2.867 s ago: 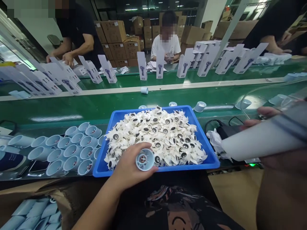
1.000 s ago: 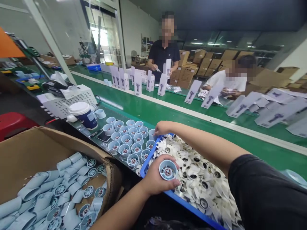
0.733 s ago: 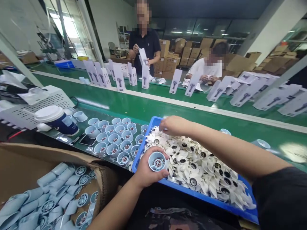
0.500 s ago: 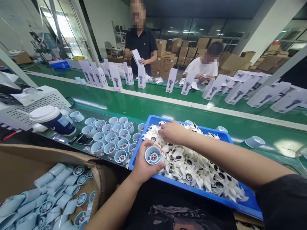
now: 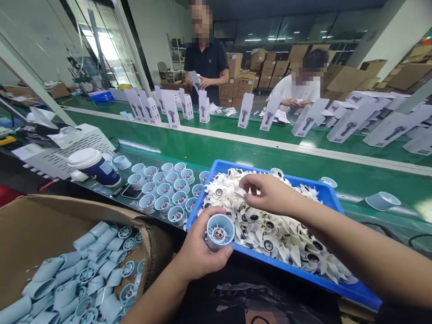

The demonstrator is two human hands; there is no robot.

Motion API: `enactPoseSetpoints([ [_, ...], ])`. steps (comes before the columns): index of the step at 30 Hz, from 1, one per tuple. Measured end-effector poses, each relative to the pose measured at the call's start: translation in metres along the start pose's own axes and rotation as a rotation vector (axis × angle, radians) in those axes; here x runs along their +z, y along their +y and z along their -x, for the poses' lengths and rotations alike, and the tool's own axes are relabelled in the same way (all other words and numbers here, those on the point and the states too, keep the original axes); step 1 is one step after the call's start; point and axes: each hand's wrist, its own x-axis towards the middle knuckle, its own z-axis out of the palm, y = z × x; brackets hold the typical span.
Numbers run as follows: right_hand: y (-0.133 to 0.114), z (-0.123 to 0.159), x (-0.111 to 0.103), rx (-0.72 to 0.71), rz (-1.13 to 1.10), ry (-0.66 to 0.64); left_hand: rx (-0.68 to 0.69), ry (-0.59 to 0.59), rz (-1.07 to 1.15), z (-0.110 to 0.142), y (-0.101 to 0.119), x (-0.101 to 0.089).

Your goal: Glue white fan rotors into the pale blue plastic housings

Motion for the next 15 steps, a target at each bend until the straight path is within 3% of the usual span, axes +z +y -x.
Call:
enactPoseSetpoints([
  [4,0.012,0.038,0.013,-0.086,-0.492,-0.073,-0.037,-0.016,-0.223,-0.012,0.004,0.011],
  [8,0.012,0.066,0.027,-0.106,-0.695,0.024,0.126,-0.054,-0.409,-0.026,0.012,0.026],
  [11,0.000,0.083,0.026,-0.114,-0.610,0.166,0.260,-0.083,-0.519,-0.032,0.019,0.036],
  [15,-0.014,0.090,0.029,-0.208,-0.239,0.312,0.401,-0.079,-0.663,-0.033,0.023,0.042],
])
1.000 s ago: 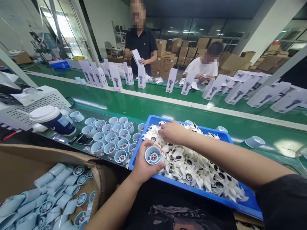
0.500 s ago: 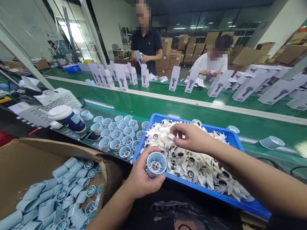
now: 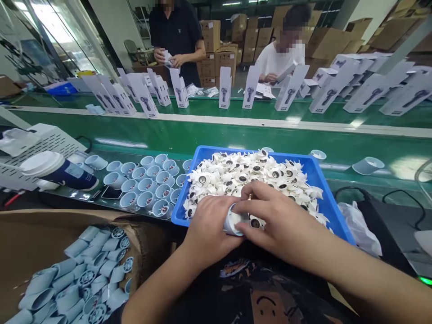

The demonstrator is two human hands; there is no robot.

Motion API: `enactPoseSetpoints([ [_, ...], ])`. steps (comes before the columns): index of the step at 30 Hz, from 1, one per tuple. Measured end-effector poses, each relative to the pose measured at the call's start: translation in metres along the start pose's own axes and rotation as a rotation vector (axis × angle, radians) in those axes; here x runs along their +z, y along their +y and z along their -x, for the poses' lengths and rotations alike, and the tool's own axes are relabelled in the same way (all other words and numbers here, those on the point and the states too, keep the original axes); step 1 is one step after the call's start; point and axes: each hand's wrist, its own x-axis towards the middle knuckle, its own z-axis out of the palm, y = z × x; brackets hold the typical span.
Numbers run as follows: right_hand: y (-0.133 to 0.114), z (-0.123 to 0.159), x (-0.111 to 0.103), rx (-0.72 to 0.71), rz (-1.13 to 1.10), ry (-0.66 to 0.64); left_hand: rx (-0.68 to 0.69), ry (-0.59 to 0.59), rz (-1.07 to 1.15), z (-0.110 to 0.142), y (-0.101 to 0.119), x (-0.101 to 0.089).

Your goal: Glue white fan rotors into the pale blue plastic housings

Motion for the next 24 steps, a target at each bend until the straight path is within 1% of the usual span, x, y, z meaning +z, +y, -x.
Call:
enactPoseSetpoints([
  [1,0.000,-0.001,0.004,-0.030,0.032,0.006,0.013,0.021,-0.024,0.001,0.001,0.001],
  [4,0.003,-0.006,0.014,-0.047,-0.018,0.023,0.040,0.118,-0.069,0.003,0.003,0.003],
  [6,0.007,-0.005,0.013,-0.033,-0.042,0.036,0.067,0.151,-0.076,0.004,0.004,0.003],
  [9,0.011,0.016,-0.005,-0.024,-0.071,0.020,0.080,0.081,-0.016,0.001,-0.001,-0.002],
  [11,0.016,0.041,-0.020,0.005,-0.117,-0.012,0.054,0.054,0.024,-0.007,-0.011,-0.014],
  [12,0.020,0.055,-0.025,0.037,-0.138,-0.016,0.025,0.062,0.026,-0.016,-0.018,-0.021],
  [14,0.029,0.081,-0.030,0.124,-0.178,0.023,-0.078,0.070,-0.014,-0.044,-0.035,-0.035],
  [15,0.034,0.091,-0.029,0.170,-0.199,0.063,-0.141,0.039,-0.047,-0.063,-0.045,-0.040],
  [17,0.043,0.103,-0.025,0.228,-0.272,0.122,-0.261,-0.095,-0.122,-0.111,-0.063,-0.039],
  [19,0.049,0.107,-0.022,0.255,-0.345,0.141,-0.305,-0.256,-0.181,-0.162,-0.079,-0.024],
  [21,0.054,0.106,-0.021,0.271,-0.379,0.122,-0.289,-0.330,-0.236,-0.205,-0.091,0.002],
  [22,0.056,0.105,-0.021,0.288,-0.381,0.108,-0.282,-0.354,-0.257,-0.222,-0.097,0.017],
  [24,0.061,0.108,-0.021,0.352,-0.371,0.115,-0.284,-0.408,-0.294,-0.244,-0.107,0.044],
])
